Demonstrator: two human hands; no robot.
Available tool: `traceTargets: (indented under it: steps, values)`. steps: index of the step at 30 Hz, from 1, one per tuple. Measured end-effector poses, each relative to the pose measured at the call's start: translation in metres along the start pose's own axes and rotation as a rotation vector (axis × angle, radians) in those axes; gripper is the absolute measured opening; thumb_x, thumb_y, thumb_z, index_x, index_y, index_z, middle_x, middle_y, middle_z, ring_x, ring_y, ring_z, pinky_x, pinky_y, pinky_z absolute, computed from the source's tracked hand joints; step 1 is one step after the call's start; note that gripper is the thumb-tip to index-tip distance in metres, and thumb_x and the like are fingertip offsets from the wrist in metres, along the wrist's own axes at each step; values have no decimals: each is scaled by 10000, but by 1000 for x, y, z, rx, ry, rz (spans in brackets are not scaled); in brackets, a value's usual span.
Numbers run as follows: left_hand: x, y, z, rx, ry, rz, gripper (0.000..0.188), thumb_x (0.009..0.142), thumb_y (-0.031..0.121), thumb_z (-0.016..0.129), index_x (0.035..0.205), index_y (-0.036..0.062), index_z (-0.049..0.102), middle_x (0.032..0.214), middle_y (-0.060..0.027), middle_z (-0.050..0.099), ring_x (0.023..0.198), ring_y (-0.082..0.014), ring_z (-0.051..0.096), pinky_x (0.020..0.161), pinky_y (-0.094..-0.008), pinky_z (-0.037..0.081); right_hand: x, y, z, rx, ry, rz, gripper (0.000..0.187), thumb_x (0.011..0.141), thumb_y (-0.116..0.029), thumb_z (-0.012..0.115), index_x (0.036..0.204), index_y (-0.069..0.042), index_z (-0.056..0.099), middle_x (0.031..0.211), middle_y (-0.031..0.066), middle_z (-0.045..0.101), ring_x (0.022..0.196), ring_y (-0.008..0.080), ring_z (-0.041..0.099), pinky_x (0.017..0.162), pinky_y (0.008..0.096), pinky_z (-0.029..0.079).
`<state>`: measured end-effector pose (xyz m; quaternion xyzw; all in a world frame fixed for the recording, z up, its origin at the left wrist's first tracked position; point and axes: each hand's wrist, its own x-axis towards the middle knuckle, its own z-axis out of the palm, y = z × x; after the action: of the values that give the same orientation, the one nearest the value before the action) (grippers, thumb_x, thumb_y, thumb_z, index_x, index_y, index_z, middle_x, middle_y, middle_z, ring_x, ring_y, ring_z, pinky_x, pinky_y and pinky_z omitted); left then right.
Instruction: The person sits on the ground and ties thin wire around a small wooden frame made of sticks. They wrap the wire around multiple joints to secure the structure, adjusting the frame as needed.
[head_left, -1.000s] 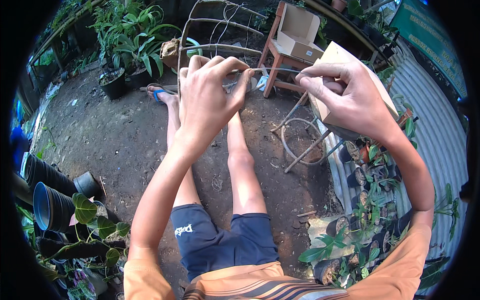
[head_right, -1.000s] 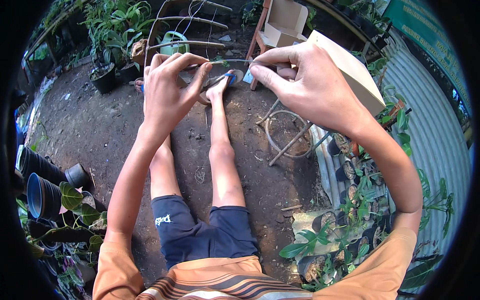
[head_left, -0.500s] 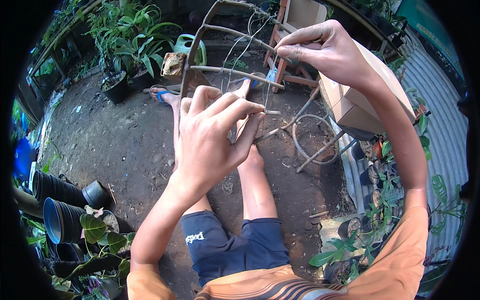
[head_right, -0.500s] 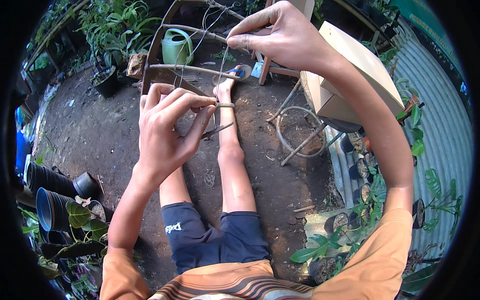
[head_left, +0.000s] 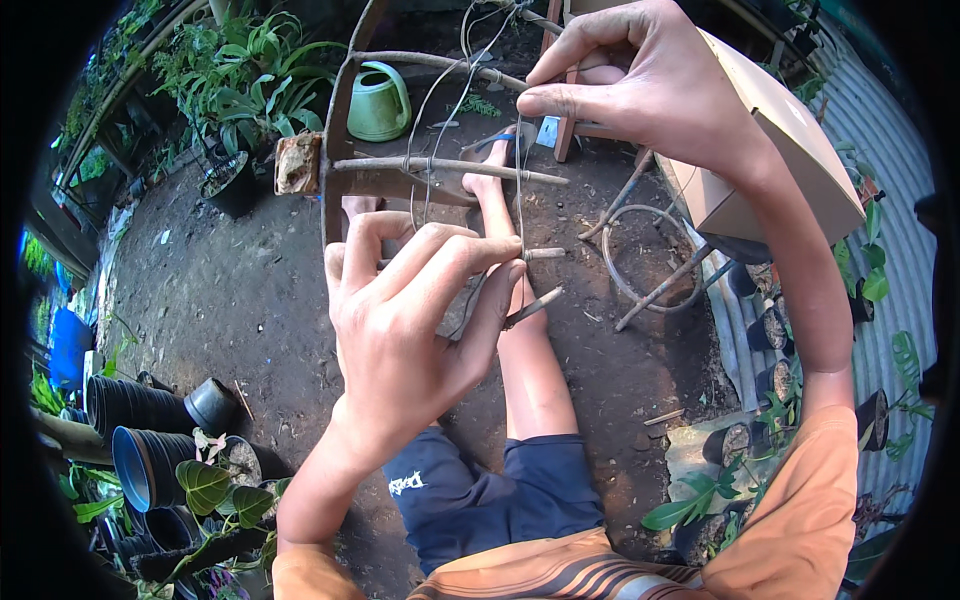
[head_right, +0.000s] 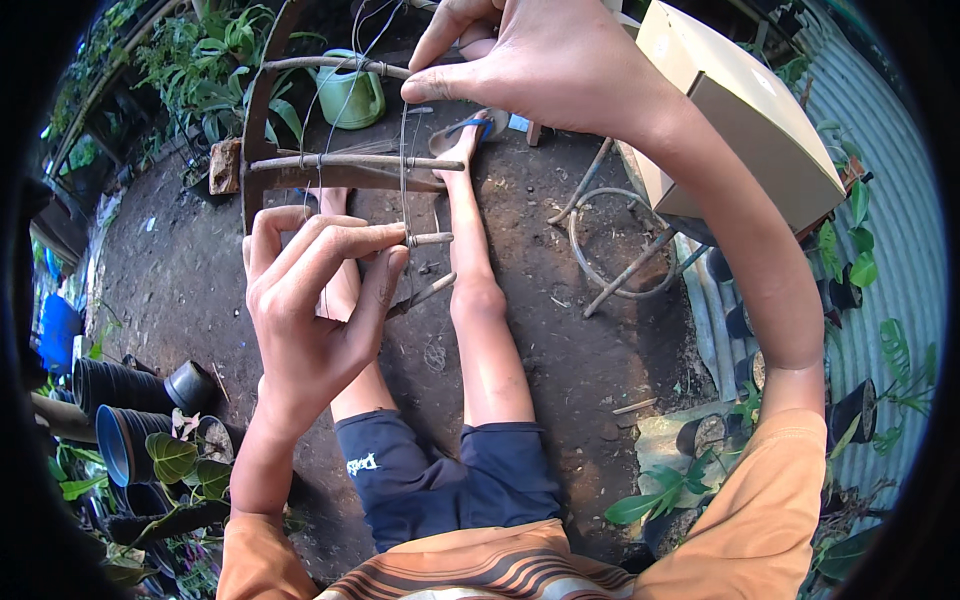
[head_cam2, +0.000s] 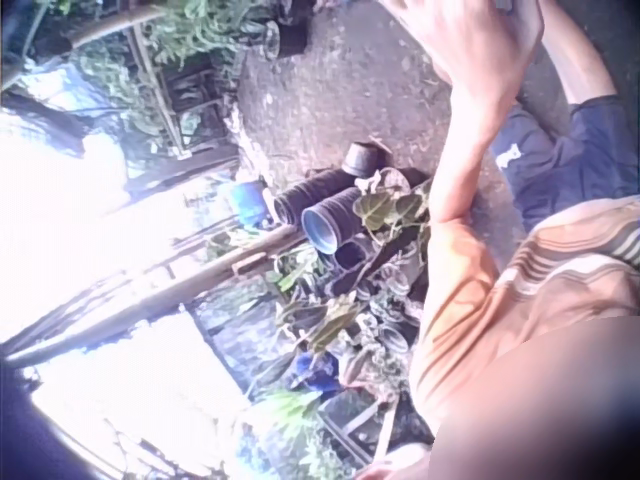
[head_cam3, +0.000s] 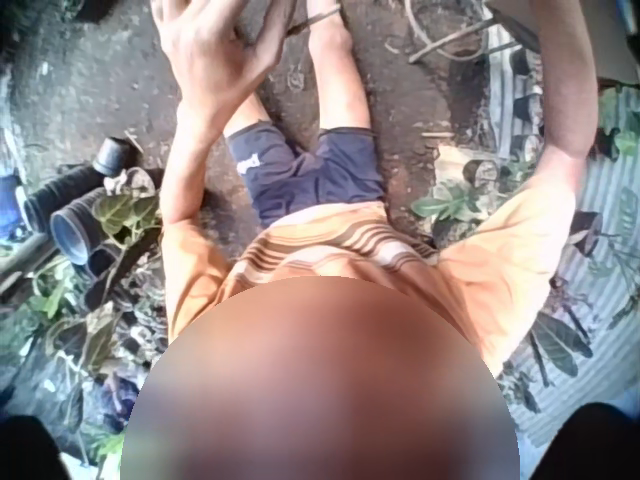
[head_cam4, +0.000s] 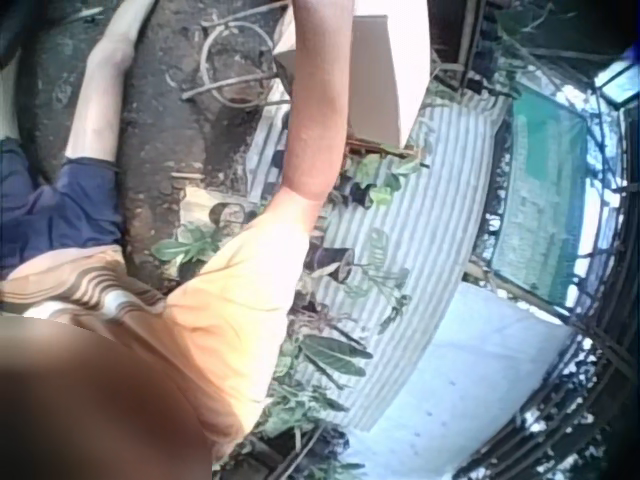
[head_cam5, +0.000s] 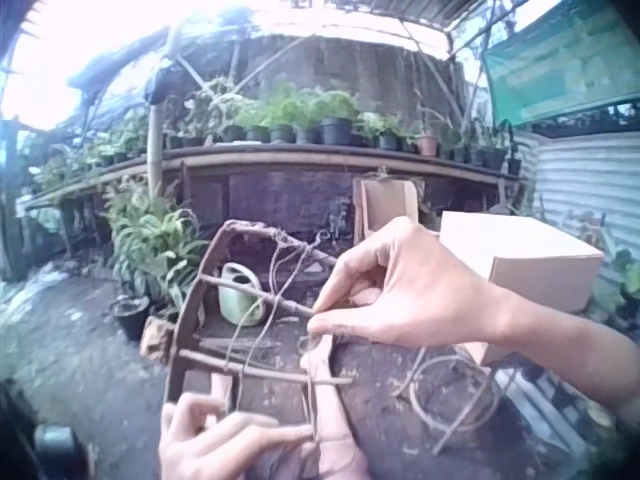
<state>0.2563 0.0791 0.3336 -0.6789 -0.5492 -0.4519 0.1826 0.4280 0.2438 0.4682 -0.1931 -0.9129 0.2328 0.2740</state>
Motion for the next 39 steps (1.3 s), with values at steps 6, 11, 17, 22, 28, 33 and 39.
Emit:
traceTargets:
  steps: [6, 11, 17, 22, 28, 33, 39]
  values:
    - [-2, 7, -3, 49, -24, -19, 219, 807, 134, 856, 995, 202, 765, 879, 71, 722, 919, -228, 566, 825, -365, 367, -8, 1, 12, -188, 105, -4, 163, 886, -135, 881, 946, 6, 824, 719, 4, 662, 660, 38, 568, 603, 222, 467]
    - [9, 13, -4, 58, -60, -50, 731, 873, 270, 837, 1550, 163, 586, 774, 56, 614, 874, -201, 522, 814, -384, 368, -2, 12, 19, -246, 267, -204, 249, 806, -194, 911, 934, -3, 816, 657, -15, 597, 599, 63, 463, 560, 272, 375]
    - [19, 24, -4, 228, -183, -45, 695, 881, 263, 838, 1519, 90, 621, 860, -48, 679, 824, -244, 493, 853, -377, 415, 8, 9, 3, -322, 211, -240, 299, 788, -242, 909, 925, 4, 808, 658, 25, 605, 597, 95, 508, 569, 299, 398]
    - [24, 24, -1, 201, -174, -4, 675, 882, 258, 836, 1509, 110, 634, 949, -62, 732, 838, -254, 504, 862, -378, 423, 7, 4, -14, -341, 54, -97, 297, 774, -256, 910, 915, -15, 808, 630, 36, 575, 593, 118, 536, 570, 309, 419]
    - [24, 25, 2, 194, -167, -11, 666, 877, 257, 837, 1499, 119, 642, 987, -68, 742, 873, -254, 526, 873, -378, 429, 1, 0, -19, -434, 85, -285, 213, 827, -193, 877, 958, -39, 809, 637, 46, 596, 598, 124, 566, 564, 310, 445]
    - [24, 14, 2, 214, -137, -5, 709, 922, 335, 777, 1572, 154, 559, 991, -30, 737, 911, -276, 557, 791, -407, 380, -35, -9, -46, -523, 144, -163, 180, 919, -136, 823, 1055, -19, 811, 748, 65, 696, 579, 67, 545, 533, 246, 395]
    - [20, 18, -1, 98, -152, -23, 657, 878, 222, 830, 1497, 111, 638, 1040, -101, 762, 841, -260, 523, 844, -374, 433, -41, -10, -33, -643, 322, -450, 129, 902, -12, 811, 1030, -4, 795, 851, 69, 712, 644, 138, 623, 550, 294, 451]
